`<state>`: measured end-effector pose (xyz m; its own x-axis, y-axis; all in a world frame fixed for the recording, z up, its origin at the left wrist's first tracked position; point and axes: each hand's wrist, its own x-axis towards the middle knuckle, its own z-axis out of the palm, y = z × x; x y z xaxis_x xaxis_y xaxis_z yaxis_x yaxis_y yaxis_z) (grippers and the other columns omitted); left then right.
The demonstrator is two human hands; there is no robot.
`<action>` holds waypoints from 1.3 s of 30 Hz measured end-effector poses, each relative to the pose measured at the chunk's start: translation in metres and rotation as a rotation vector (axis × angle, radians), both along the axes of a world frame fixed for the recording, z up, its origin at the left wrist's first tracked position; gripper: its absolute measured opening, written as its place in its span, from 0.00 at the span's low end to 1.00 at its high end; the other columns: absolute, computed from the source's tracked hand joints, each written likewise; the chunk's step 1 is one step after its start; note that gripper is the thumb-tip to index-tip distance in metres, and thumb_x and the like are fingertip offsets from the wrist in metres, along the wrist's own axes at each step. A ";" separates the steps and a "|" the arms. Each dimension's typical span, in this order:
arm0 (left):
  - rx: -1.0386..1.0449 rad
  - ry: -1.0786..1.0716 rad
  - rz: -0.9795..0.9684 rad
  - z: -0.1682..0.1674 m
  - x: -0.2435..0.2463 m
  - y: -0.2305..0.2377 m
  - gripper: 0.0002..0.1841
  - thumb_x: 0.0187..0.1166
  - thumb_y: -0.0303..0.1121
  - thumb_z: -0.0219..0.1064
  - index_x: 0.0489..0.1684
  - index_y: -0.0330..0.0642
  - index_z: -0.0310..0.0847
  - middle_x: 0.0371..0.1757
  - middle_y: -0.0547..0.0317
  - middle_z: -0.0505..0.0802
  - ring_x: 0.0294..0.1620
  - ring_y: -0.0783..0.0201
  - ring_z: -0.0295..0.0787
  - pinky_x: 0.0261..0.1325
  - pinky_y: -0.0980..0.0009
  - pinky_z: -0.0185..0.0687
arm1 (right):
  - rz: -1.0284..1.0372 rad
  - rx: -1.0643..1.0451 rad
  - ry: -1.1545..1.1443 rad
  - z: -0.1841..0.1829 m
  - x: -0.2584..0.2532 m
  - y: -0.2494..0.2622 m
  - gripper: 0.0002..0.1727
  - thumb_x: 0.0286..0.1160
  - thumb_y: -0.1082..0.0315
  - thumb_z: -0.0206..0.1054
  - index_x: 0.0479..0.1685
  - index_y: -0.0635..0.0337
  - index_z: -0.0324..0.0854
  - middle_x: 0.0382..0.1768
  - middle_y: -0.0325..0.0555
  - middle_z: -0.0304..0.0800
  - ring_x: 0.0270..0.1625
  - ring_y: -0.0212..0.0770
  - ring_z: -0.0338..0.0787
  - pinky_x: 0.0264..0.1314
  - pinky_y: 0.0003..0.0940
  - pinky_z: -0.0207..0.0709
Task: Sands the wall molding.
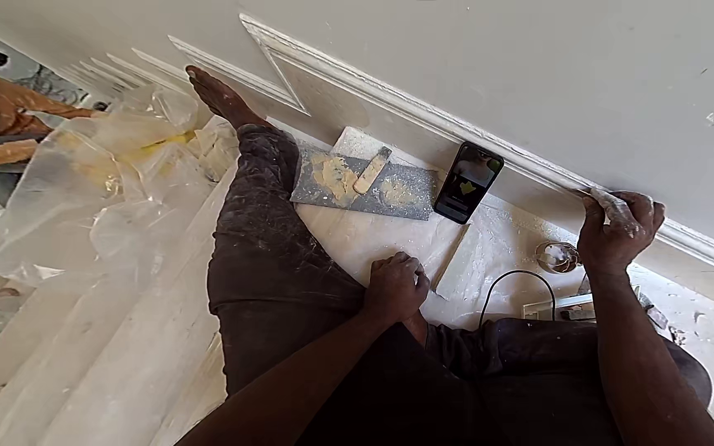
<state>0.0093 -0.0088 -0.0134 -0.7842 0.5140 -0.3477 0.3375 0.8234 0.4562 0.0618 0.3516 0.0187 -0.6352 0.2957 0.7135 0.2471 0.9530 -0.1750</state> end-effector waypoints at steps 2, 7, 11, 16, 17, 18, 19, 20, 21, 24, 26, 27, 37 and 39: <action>-0.006 -0.001 0.000 0.000 -0.001 0.001 0.15 0.83 0.43 0.58 0.41 0.50 0.91 0.49 0.59 0.93 0.56 0.58 0.88 0.68 0.49 0.72 | 0.028 0.033 -0.013 -0.002 -0.012 -0.005 0.11 0.83 0.60 0.69 0.45 0.54 0.95 0.45 0.56 0.92 0.52 0.58 0.87 0.60 0.53 0.72; 0.013 0.005 0.004 -0.001 0.000 -0.002 0.15 0.84 0.43 0.57 0.41 0.51 0.90 0.48 0.61 0.93 0.55 0.59 0.88 0.68 0.50 0.72 | 0.015 0.050 0.015 -0.007 -0.020 -0.011 0.12 0.83 0.58 0.69 0.46 0.56 0.93 0.43 0.57 0.92 0.51 0.59 0.87 0.59 0.53 0.72; 0.039 0.038 0.017 -0.002 0.003 -0.004 0.12 0.83 0.41 0.61 0.40 0.49 0.91 0.47 0.58 0.92 0.54 0.57 0.88 0.64 0.48 0.73 | -0.002 0.073 0.028 0.003 -0.008 -0.002 0.10 0.82 0.60 0.70 0.41 0.56 0.93 0.43 0.54 0.93 0.51 0.57 0.88 0.59 0.52 0.70; -0.007 0.034 0.005 -0.001 0.002 0.000 0.13 0.83 0.42 0.60 0.40 0.50 0.91 0.48 0.60 0.92 0.55 0.59 0.87 0.66 0.49 0.72 | -0.084 0.029 -0.013 0.002 0.008 0.010 0.11 0.83 0.61 0.69 0.43 0.59 0.89 0.47 0.59 0.91 0.55 0.62 0.86 0.61 0.55 0.72; -0.015 0.024 0.006 -0.001 0.001 0.002 0.13 0.83 0.42 0.61 0.41 0.50 0.91 0.49 0.60 0.92 0.55 0.58 0.87 0.67 0.49 0.72 | -0.082 0.034 0.003 -0.001 0.005 0.010 0.11 0.83 0.61 0.68 0.43 0.60 0.89 0.47 0.60 0.90 0.55 0.62 0.86 0.61 0.55 0.71; -0.022 0.017 0.007 0.000 0.001 0.002 0.13 0.83 0.42 0.61 0.42 0.50 0.91 0.49 0.60 0.92 0.55 0.59 0.87 0.68 0.49 0.72 | -0.075 0.035 0.015 -0.004 0.000 0.008 0.12 0.83 0.61 0.68 0.43 0.60 0.88 0.47 0.60 0.90 0.55 0.63 0.86 0.61 0.55 0.71; -0.026 0.011 0.008 0.000 0.001 0.002 0.13 0.84 0.43 0.61 0.42 0.50 0.91 0.49 0.60 0.92 0.56 0.59 0.87 0.68 0.50 0.72 | -0.070 0.034 0.018 -0.007 -0.004 0.004 0.12 0.84 0.60 0.67 0.44 0.61 0.87 0.48 0.60 0.90 0.55 0.63 0.85 0.61 0.56 0.71; -0.023 0.014 0.009 -0.001 0.001 0.001 0.13 0.84 0.43 0.60 0.42 0.50 0.91 0.49 0.60 0.92 0.55 0.59 0.87 0.68 0.50 0.72 | -0.057 0.031 0.014 -0.009 -0.010 -0.001 0.13 0.85 0.60 0.65 0.45 0.62 0.87 0.48 0.61 0.89 0.56 0.64 0.85 0.62 0.57 0.71; -0.017 0.021 0.010 -0.001 0.001 0.001 0.13 0.84 0.43 0.60 0.42 0.50 0.91 0.49 0.60 0.92 0.55 0.58 0.87 0.67 0.50 0.72 | -0.040 0.034 -0.001 -0.010 -0.017 -0.008 0.14 0.86 0.60 0.64 0.46 0.63 0.87 0.49 0.63 0.89 0.56 0.66 0.85 0.62 0.60 0.72; -0.003 0.029 0.007 -0.001 0.002 -0.001 0.13 0.84 0.42 0.60 0.41 0.50 0.91 0.49 0.59 0.92 0.55 0.58 0.87 0.66 0.49 0.73 | 0.016 0.072 -0.010 -0.014 -0.036 -0.026 0.11 0.86 0.62 0.63 0.45 0.59 0.86 0.47 0.59 0.89 0.55 0.63 0.84 0.59 0.58 0.69; 0.011 0.018 0.008 0.000 0.002 -0.003 0.13 0.84 0.42 0.60 0.43 0.49 0.91 0.50 0.58 0.92 0.57 0.56 0.87 0.67 0.48 0.73 | 0.011 0.077 -0.021 -0.011 -0.034 -0.026 0.11 0.86 0.62 0.62 0.46 0.59 0.86 0.48 0.59 0.89 0.55 0.63 0.85 0.59 0.58 0.69; 0.018 0.020 0.011 0.000 0.002 -0.004 0.13 0.84 0.41 0.61 0.43 0.48 0.92 0.50 0.57 0.93 0.57 0.56 0.88 0.67 0.48 0.74 | -0.002 0.068 -0.041 -0.008 -0.028 -0.023 0.12 0.86 0.62 0.62 0.47 0.60 0.87 0.48 0.60 0.90 0.56 0.64 0.85 0.59 0.60 0.70; -0.015 0.022 -0.013 -0.001 0.000 0.001 0.14 0.84 0.43 0.59 0.41 0.50 0.91 0.48 0.60 0.92 0.55 0.58 0.87 0.67 0.49 0.73 | -0.027 0.036 0.015 -0.003 -0.028 -0.017 0.12 0.86 0.62 0.63 0.47 0.63 0.87 0.50 0.65 0.88 0.57 0.67 0.84 0.64 0.61 0.70; -0.008 0.020 -0.007 0.000 0.000 0.000 0.14 0.84 0.42 0.59 0.41 0.49 0.91 0.49 0.59 0.93 0.56 0.57 0.88 0.68 0.48 0.73 | 0.051 0.065 0.008 -0.005 -0.044 -0.033 0.11 0.85 0.63 0.64 0.46 0.60 0.88 0.48 0.62 0.89 0.54 0.65 0.85 0.60 0.60 0.71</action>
<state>0.0096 -0.0083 -0.0132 -0.7875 0.5166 -0.3361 0.3518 0.8245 0.4432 0.0175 0.3190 0.0137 -0.6421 0.2163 0.7355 0.1969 0.9737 -0.1145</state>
